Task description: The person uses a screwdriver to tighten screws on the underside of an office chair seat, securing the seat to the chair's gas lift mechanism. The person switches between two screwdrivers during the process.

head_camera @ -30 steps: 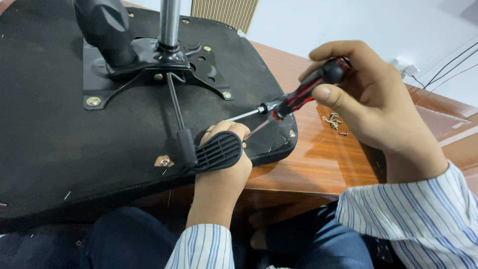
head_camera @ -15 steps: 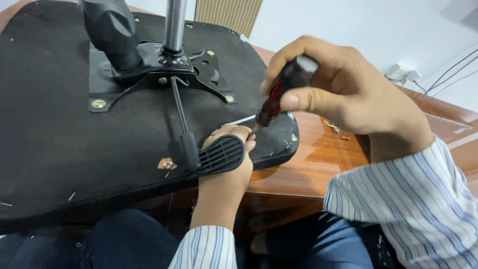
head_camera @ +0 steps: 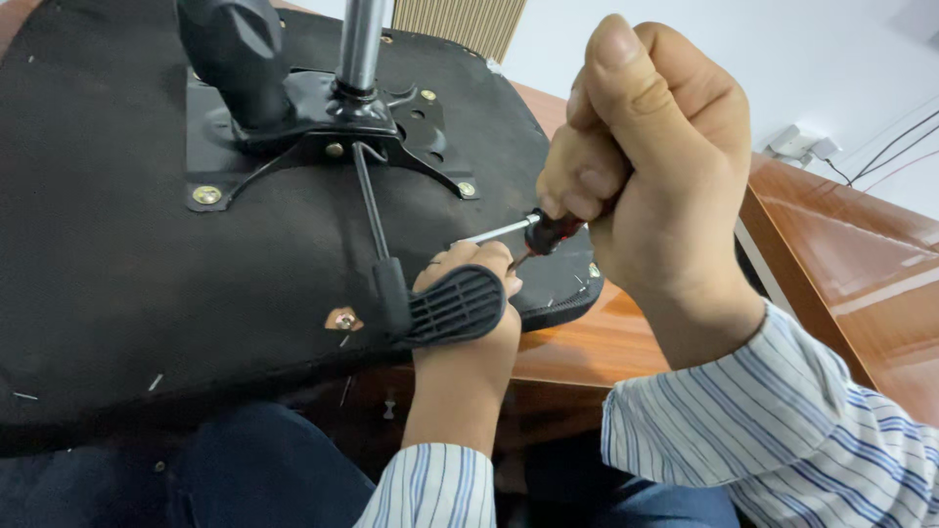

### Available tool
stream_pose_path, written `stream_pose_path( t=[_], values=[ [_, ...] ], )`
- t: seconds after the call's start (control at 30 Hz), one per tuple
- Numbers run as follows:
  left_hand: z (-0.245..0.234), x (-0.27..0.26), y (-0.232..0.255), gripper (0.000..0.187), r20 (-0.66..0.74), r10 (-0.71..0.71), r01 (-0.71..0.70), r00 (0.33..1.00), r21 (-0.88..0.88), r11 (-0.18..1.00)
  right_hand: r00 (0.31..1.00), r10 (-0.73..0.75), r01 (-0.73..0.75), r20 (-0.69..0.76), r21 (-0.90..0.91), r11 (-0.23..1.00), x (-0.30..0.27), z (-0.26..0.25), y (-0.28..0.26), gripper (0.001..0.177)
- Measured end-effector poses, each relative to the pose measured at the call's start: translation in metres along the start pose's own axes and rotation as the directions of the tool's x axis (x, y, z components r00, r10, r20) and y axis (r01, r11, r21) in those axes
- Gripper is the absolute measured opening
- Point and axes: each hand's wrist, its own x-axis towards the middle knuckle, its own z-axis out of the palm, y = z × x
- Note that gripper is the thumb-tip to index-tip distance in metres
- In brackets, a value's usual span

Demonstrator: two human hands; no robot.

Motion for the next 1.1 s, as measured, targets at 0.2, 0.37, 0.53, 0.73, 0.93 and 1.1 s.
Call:
stream_pose_path(
  t=[0.2, 0.37, 0.53, 0.73, 0.93, 1.1],
  values=[
    [-0.007, -0.003, -0.002, 0.01, -0.044, 0.053, -0.056, 0.998, -0.073, 0.996, 0.99, -0.073, 0.066, 0.118, 0.062, 0.996, 0.006, 0.0, 0.009, 0.038],
    [-0.01, 0.003, 0.0, 0.013, -0.053, 0.181, -0.186, 0.982, -0.102, 0.977, 0.908, -0.012, -0.095, 0.419, 0.236, 0.967, 0.026, -0.026, 0.007, 0.039],
    [-0.007, 0.002, 0.003, 0.006, -0.077, 0.056, -0.061, 0.995, -0.065, 0.996, 0.976, 0.005, -0.021, 0.22, 0.071, 0.997, 0.016, -0.012, 0.008, 0.041],
    [0.004, 0.008, -0.002, 0.009, 0.043, -0.005, 0.007, 0.999, -0.055, 0.998, 0.988, 0.052, -0.047, -0.148, 0.036, 0.998, -0.01, 0.003, 0.015, 0.038],
    [0.005, 0.008, -0.006, 0.004, 0.03, 0.058, -0.056, 0.998, -0.088, 0.995, 0.996, -0.059, 0.066, -0.065, 0.106, 0.992, -0.006, -0.002, 0.027, 0.037],
    [0.005, 0.009, -0.007, 0.005, 0.032, 0.064, -0.061, 0.997, -0.096, 0.994, 0.999, 0.033, -0.022, -0.037, 0.271, 0.962, 0.002, -0.026, 0.035, 0.038]
  ],
)
